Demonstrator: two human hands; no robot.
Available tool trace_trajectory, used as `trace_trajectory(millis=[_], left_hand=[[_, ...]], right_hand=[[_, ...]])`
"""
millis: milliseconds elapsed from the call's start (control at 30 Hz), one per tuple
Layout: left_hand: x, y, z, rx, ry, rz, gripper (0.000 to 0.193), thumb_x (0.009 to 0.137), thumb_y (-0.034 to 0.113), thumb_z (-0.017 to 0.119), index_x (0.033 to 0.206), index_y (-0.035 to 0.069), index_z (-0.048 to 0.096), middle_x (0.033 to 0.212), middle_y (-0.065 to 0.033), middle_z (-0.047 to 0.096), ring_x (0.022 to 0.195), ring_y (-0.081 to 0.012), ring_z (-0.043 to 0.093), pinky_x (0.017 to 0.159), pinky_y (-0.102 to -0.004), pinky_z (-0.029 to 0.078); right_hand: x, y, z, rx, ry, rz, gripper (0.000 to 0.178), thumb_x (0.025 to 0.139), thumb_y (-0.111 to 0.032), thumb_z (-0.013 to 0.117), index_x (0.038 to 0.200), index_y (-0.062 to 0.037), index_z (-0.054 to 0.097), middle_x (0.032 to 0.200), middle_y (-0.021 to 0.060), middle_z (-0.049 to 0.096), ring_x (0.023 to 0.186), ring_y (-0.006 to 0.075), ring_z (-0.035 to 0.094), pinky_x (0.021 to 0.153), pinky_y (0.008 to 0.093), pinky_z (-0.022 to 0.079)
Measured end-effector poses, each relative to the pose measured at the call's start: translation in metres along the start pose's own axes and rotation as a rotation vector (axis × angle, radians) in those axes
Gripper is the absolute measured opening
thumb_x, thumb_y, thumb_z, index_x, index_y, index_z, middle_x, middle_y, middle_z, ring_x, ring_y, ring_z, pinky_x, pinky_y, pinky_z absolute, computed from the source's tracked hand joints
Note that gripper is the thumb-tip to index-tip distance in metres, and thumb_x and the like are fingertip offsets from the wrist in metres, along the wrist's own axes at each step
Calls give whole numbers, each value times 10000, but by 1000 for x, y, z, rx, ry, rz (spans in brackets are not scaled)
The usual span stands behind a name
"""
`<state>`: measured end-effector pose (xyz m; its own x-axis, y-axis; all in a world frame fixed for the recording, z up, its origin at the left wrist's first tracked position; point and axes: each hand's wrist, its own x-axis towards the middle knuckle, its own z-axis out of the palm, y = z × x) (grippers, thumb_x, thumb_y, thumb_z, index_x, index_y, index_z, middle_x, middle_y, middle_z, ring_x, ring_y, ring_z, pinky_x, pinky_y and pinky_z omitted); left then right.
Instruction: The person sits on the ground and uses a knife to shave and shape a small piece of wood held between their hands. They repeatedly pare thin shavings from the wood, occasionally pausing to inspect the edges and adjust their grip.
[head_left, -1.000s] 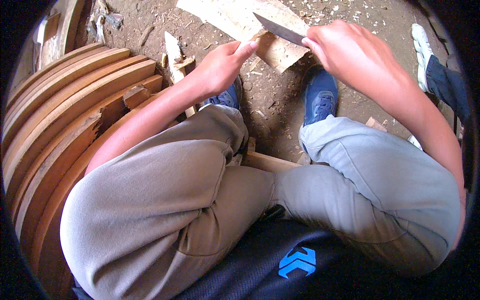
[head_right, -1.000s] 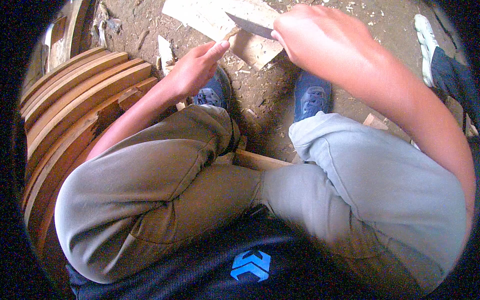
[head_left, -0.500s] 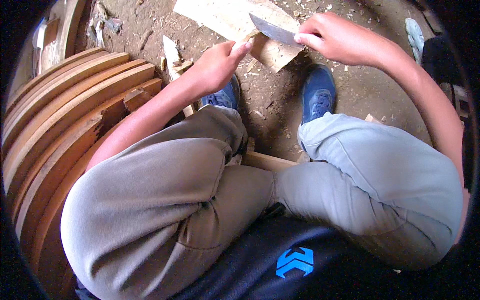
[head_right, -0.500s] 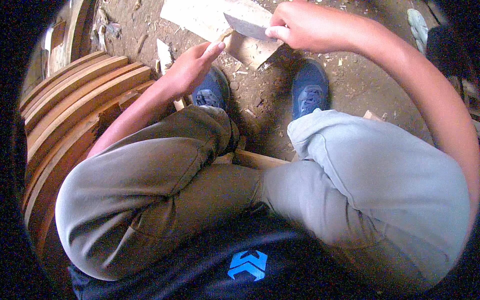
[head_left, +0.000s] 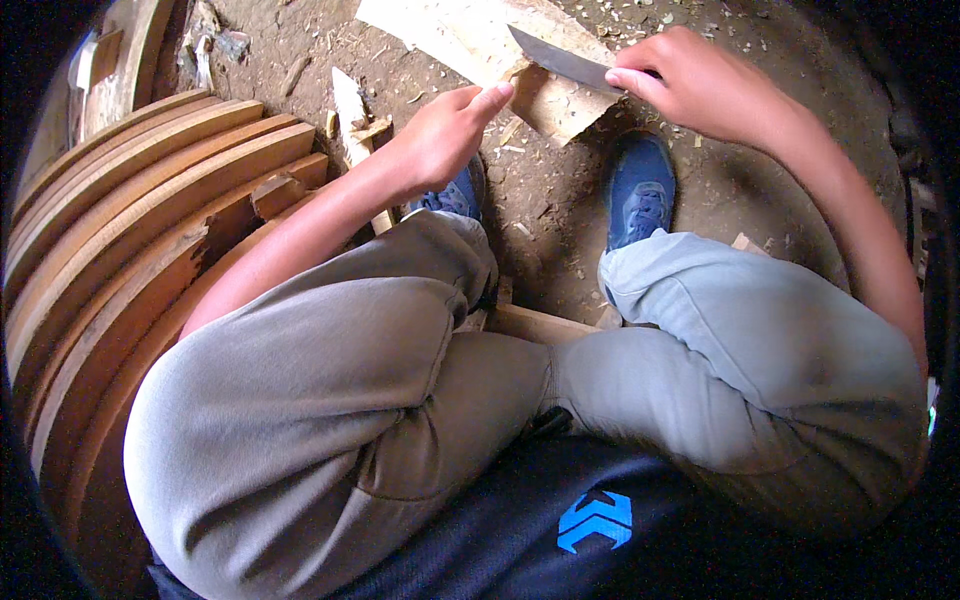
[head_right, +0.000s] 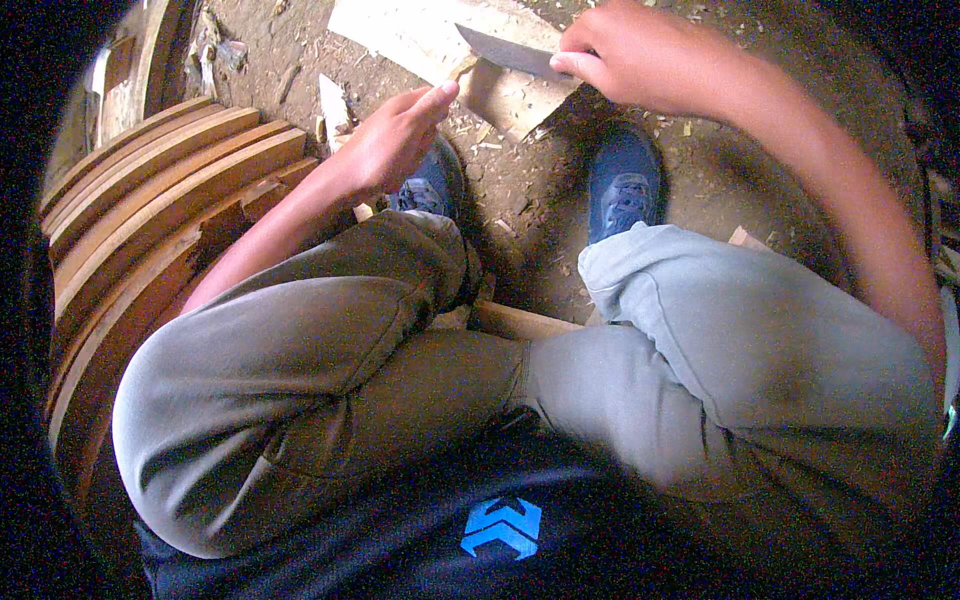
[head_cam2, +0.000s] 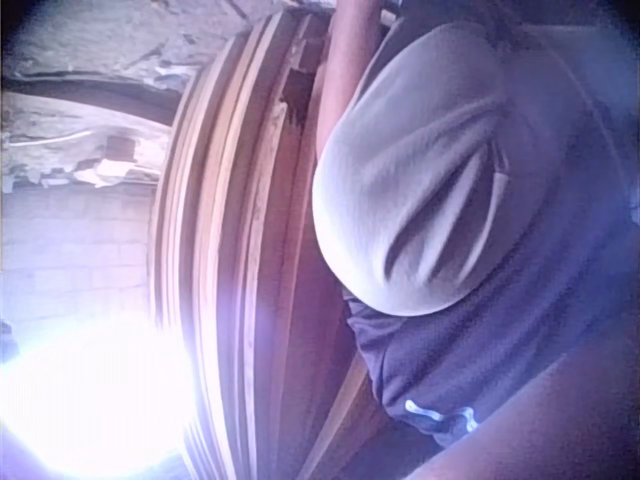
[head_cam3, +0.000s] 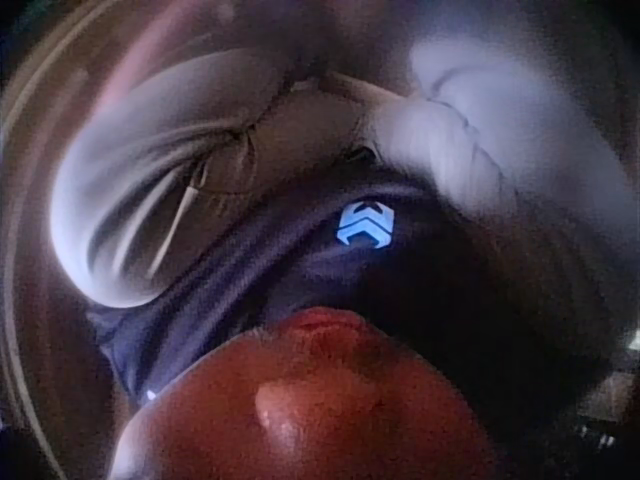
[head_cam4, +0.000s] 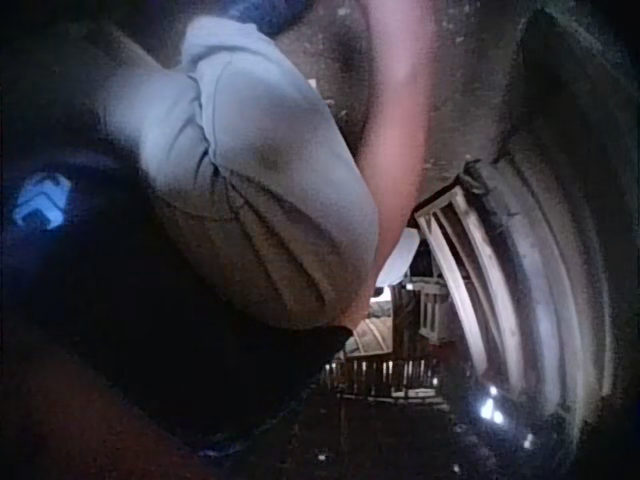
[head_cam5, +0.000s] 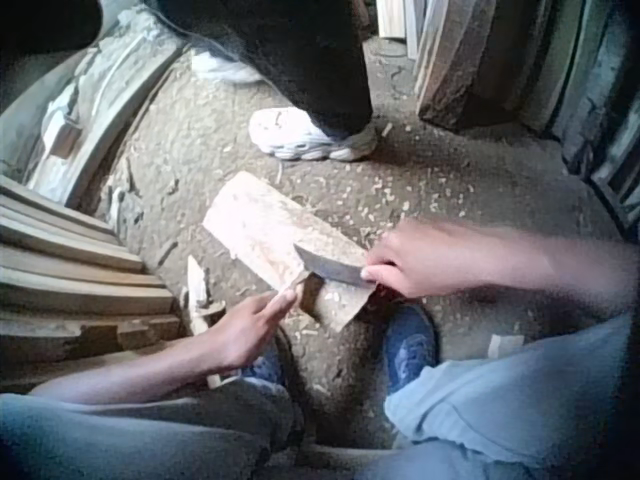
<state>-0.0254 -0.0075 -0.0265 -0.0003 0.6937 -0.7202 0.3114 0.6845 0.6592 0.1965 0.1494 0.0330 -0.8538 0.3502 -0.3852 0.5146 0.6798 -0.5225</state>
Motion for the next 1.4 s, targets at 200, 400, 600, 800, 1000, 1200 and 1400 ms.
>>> trace_trajectory(millis=[200, 400, 600, 800, 1000, 1200, 1400], left_hand=[[-12, 3, -3, 120, 66, -32, 531, 1026, 539, 420, 982, 34, 575, 611, 27, 428, 516, -86, 411, 452, -295, 322], [-2, 1, -3, 367, 85, 70, 712, 1025, 574, 361, 1182, -82, 591, 929, -215, 665, 916, -273, 630, 859, -419, 464], [-4, 12, -2, 383, 70, 60, 725, 1024, 577, 360, 1181, -93, 589, 941, -222, 661, 924, -275, 617, 882, -419, 453], [1, 10, -5, 308, 36, 70, 696, 1026, 567, 373, 1123, -86, 596, 786, -82, 563, 765, -179, 511, 735, -366, 440], [-3, 6, 1, 204, 61, 115, 674, 1030, 552, 364, 1044, -81, 593, 794, -111, 558, 785, -220, 526, 744, -377, 427], [5, -6, 4, 133, 39, 96, 613, 1034, 526, 367, 944, -43, 577, 794, -152, 545, 774, -253, 525, 728, -397, 385], [-4, 7, 5, 89, 35, 15, 551, 1024, 551, 414, 925, 30, 564, 659, 35, 414, 555, -94, 370, 478, -306, 288]], right_hand=[[-9, -37, 9, -227, 88, 112, 298, 977, -283, 548, 917, -22, 679, 850, 229, 663, 817, 428, 645, 717, 493, 508], [-9, -49, 3, -329, 122, 80, 286, 976, -284, 543, 912, -43, 683, 883, 238, 668, 855, 446, 654, 756, 522, 530], [-7, -40, 3, -253, 58, 166, 318, 972, -295, 549, 854, -26, 671, 834, 221, 658, 802, 420, 652, 737, 484, 523], [22, 17, -13, 270, -297, 78, 424, 996, -333, 531, 721, -13, 572, 550, 13, 435, 541, 101, 432, 517, 304, 368], [20, 28, 2, 191, -142, -51, 409, 991, -327, 545, 779, 12, 629, 584, 71, 537, 536, 170, 517, 539, 347, 425], [-2, -22, -5, -221, -13, 138, 305, 975, -309, 558, 935, -52, 718, 821, 210, 682, 777, 394, 669, 708, 467, 531], [-19, -41, 6, -410, 68, 128, 289, 955, -263, 555, 887, -17, 690, 827, 227, 681, 815, 411, 683, 715, 505, 552]])
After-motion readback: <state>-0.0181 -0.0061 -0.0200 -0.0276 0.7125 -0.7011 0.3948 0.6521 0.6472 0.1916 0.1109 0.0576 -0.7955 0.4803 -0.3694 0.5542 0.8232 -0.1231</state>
